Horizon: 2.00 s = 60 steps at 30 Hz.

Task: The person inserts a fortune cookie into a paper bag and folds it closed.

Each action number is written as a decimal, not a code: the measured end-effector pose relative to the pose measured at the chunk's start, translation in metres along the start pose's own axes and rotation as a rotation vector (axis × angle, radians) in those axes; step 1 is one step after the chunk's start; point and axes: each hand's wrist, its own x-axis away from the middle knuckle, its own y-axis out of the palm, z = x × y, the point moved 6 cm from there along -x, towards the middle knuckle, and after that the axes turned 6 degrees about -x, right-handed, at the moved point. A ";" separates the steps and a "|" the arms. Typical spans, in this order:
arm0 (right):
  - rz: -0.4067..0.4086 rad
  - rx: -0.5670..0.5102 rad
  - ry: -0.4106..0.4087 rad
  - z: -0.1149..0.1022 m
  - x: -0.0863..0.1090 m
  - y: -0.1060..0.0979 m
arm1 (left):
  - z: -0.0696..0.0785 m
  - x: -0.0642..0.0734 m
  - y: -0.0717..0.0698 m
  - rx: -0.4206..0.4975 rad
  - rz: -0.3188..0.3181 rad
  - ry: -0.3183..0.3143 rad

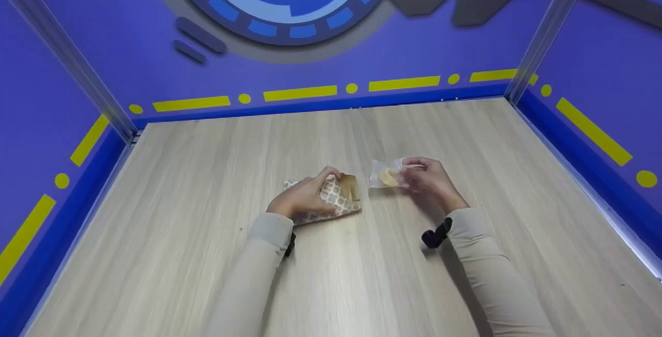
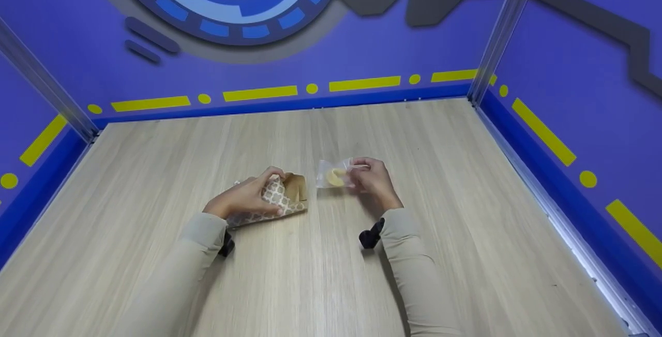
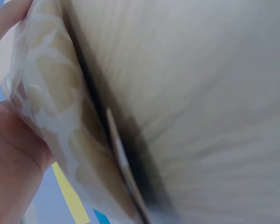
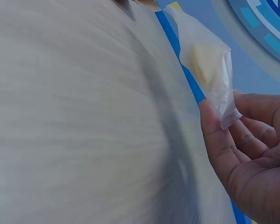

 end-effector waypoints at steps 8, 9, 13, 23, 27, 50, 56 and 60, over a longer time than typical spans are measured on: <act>-0.018 0.030 -0.003 -0.003 0.001 0.012 | -0.002 0.000 0.001 0.006 -0.011 -0.013; -0.022 0.031 -0.004 -0.003 0.001 0.013 | -0.002 0.000 0.001 0.005 -0.011 -0.013; -0.038 0.036 -0.009 -0.003 0.002 0.019 | -0.001 0.000 0.001 0.001 -0.012 -0.013; -0.087 0.046 0.005 -0.004 0.001 0.031 | -0.002 0.000 0.000 -0.009 -0.006 -0.007; -0.103 0.074 -0.001 -0.005 0.002 0.035 | -0.001 0.000 0.001 -0.007 -0.008 0.001; -0.121 0.196 -0.045 -0.008 0.009 0.042 | 0.001 0.001 -0.001 -0.002 0.001 0.019; -0.130 0.185 -0.042 -0.008 0.008 0.047 | 0.002 0.001 -0.001 -0.006 0.002 0.023; -0.122 0.174 -0.043 -0.009 0.007 0.051 | 0.002 0.000 -0.002 -0.002 0.005 0.025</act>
